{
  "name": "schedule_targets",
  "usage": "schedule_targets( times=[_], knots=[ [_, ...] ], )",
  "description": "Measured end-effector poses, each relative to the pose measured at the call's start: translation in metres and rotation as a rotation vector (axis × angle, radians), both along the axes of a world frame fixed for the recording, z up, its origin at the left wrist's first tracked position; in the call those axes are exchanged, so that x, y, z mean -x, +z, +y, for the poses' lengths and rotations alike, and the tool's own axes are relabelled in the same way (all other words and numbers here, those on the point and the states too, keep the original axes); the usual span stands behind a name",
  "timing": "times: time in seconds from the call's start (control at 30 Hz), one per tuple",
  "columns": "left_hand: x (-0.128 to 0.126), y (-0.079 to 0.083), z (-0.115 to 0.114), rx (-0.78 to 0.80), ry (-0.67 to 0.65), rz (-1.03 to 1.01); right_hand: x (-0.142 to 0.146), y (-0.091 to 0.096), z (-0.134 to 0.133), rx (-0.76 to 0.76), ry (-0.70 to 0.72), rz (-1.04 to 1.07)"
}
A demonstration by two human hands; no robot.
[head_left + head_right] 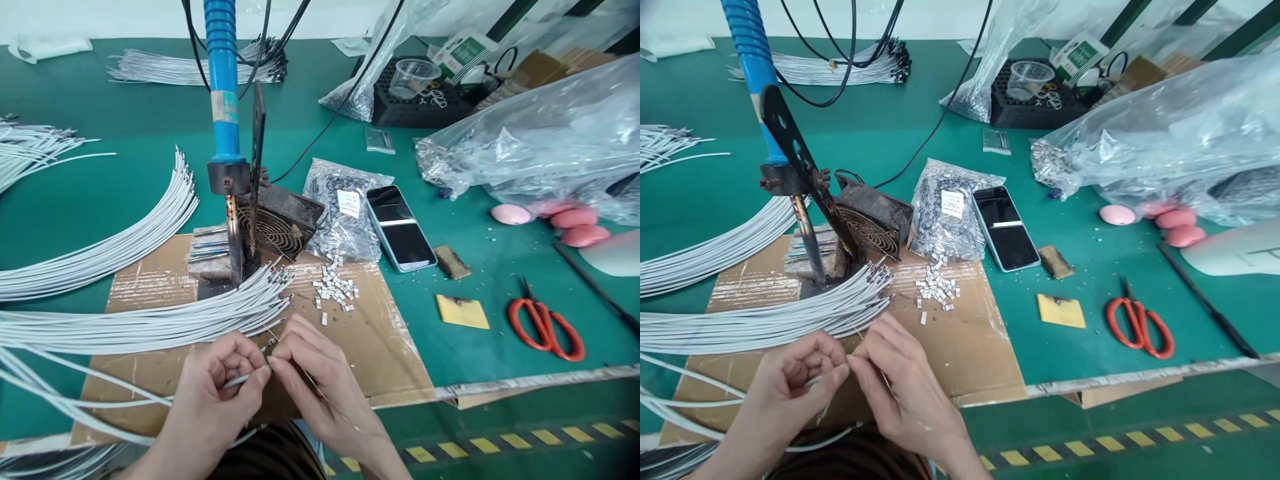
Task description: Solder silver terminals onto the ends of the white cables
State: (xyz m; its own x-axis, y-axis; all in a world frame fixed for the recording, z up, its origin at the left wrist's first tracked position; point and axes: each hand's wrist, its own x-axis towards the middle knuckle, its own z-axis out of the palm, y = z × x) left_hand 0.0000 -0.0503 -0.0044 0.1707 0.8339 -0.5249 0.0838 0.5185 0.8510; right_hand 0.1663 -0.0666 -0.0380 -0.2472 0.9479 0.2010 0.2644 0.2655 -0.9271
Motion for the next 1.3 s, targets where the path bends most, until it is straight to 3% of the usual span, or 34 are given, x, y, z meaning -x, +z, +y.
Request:
schedule_targets(
  times=[0.07,0.17,0.23,0.37,0.47,0.67,0.83,0.97,1.2,1.3],
  knots=[
    [0.002,-0.003,0.002,-0.008,-0.003,0.010,-0.010,-0.005,-0.001,-0.021,-0.130,-0.072],
    [0.003,-0.001,0.007,-0.008,0.078,0.056,-0.031,-0.019,-0.002,-0.095,-0.528,-0.314],
    [0.003,0.000,0.009,-0.014,0.105,0.060,-0.042,-0.029,-0.002,-0.172,-0.659,-0.476],
    [0.003,-0.001,0.011,-0.027,0.134,0.058,-0.050,-0.039,-0.008,-0.182,-0.588,-0.511],
    [0.002,-0.001,0.011,-0.037,0.165,0.075,-0.043,-0.036,-0.016,-0.049,-0.621,-0.440],
    [0.001,0.002,0.012,-0.074,0.223,0.080,-0.009,-0.012,-0.018,0.356,-0.739,0.045],
    [0.006,0.002,0.013,-0.058,0.190,0.103,0.012,0.005,-0.009,0.413,-0.648,0.327],
    [0.008,0.005,0.014,-0.075,0.196,0.058,0.022,0.007,-0.004,0.520,-0.619,0.519],
    [0.006,0.008,0.015,-0.089,0.183,0.001,0.026,0.001,0.005,0.366,-0.416,0.564],
    [0.007,0.007,0.015,-0.113,0.176,0.009,0.027,-0.002,0.005,0.350,-0.405,0.544]
  ],
)
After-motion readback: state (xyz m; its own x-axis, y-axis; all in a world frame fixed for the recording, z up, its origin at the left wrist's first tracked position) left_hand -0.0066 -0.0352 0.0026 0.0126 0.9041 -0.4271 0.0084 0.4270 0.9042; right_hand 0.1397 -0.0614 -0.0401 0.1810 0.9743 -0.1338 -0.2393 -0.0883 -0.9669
